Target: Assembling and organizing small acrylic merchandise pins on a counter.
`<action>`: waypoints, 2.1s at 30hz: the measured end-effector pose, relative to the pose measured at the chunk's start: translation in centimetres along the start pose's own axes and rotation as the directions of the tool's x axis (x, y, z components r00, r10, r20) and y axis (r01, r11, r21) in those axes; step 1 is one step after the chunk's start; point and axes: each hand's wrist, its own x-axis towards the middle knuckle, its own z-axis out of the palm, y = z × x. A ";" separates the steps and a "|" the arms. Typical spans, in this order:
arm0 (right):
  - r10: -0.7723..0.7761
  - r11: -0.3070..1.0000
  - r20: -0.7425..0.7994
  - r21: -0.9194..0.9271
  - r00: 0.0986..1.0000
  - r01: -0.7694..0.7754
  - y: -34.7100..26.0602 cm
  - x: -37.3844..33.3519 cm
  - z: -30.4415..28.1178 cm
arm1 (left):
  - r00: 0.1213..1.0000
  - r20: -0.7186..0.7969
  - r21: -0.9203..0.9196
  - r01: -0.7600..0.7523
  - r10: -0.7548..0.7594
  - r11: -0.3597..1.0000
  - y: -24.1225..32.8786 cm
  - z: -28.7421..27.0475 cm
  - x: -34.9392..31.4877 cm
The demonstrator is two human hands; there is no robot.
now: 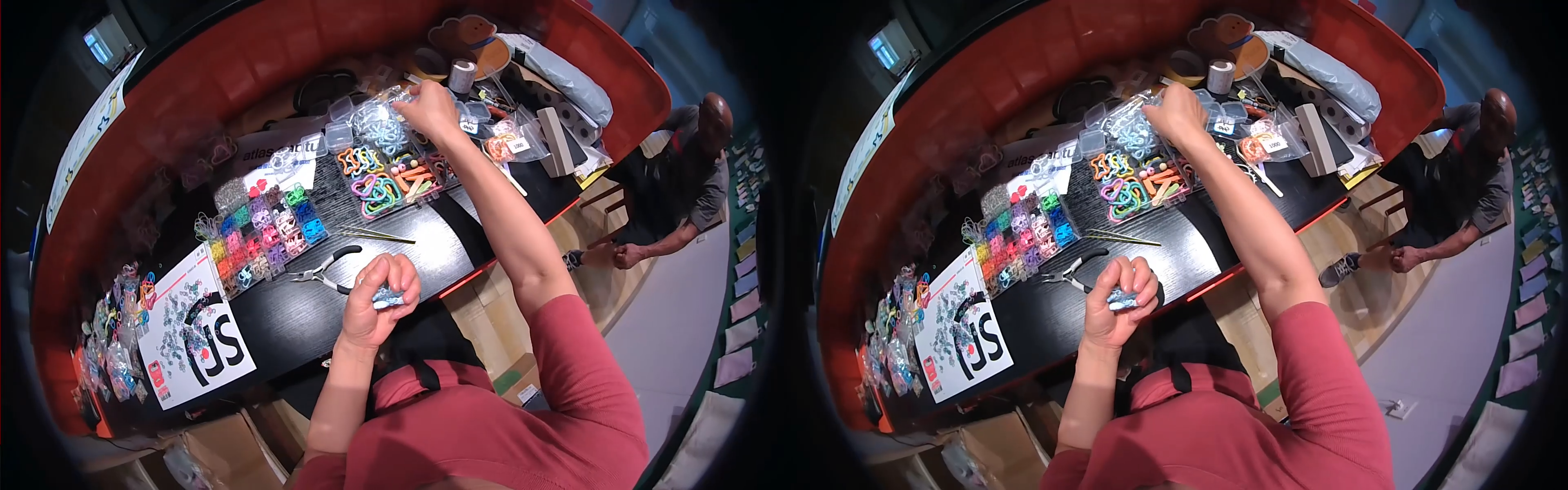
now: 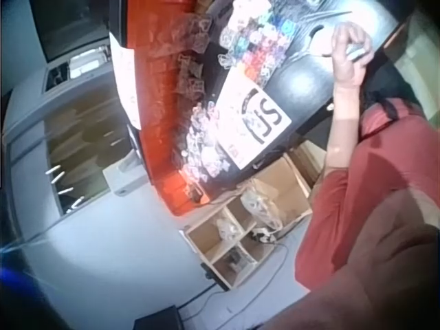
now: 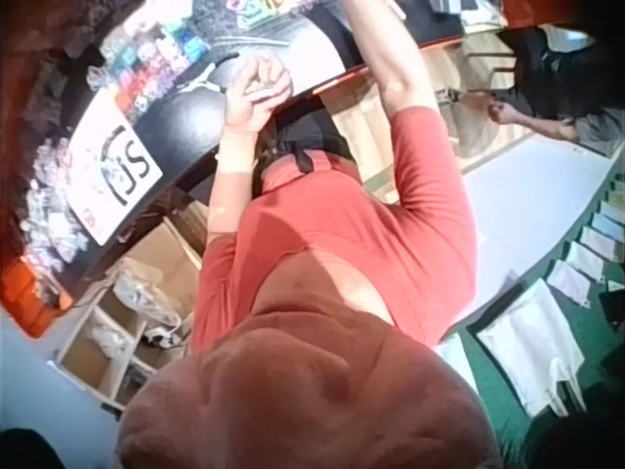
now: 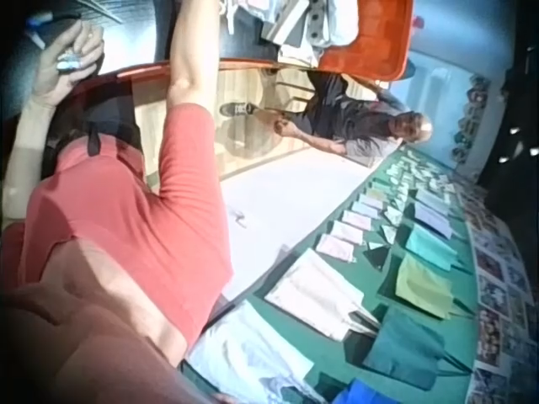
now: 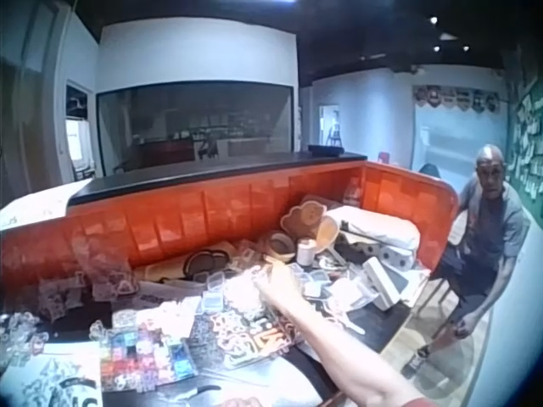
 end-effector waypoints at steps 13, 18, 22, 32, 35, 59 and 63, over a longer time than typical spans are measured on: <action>-0.304 0.622 0.275 0.782 0.912 -0.028 4.1 -14.3 -14.2 | 0.924 -0.120 0.920 -0.034 0.363 0.391 1.9 7.2 1.6; -0.323 0.571 0.440 0.797 0.838 -0.198 8.1 -19.1 -15.1 | 0.880 0.234 0.970 -0.237 0.414 -0.045 0.3 6.3 2.9; 0.301 0.460 -0.121 0.887 0.946 -0.033 18.5 -21.5 -13.4 | 0.915 -0.099 0.944 -0.038 0.392 0.328 -0.4 6.8 2.9; 0.455 0.172 0.231 0.925 0.860 -0.339 24.7 -26.3 -3.2 | 0.914 -0.227 0.868 0.034 0.336 0.495 -2.4 7.8 3.0; 0.479 0.264 0.151 0.915 0.865 -0.306 25.4 -27.1 -3.2 | 0.910 -0.272 0.835 0.062 0.312 0.547 -3.5 8.0 3.4; -0.170 0.765 0.270 0.642 0.948 -0.046 14.3 -22.7 -24.4 | 0.963 -0.268 0.694 0.186 0.010 0.696 -7.8 11.9 5.7; -0.329 0.723 -0.038 0.633 0.943 0.278 18.7 -20.8 -26.9 | 0.979 -0.188 0.158 0.114 -0.083 0.981 -3.2 9.9 4.7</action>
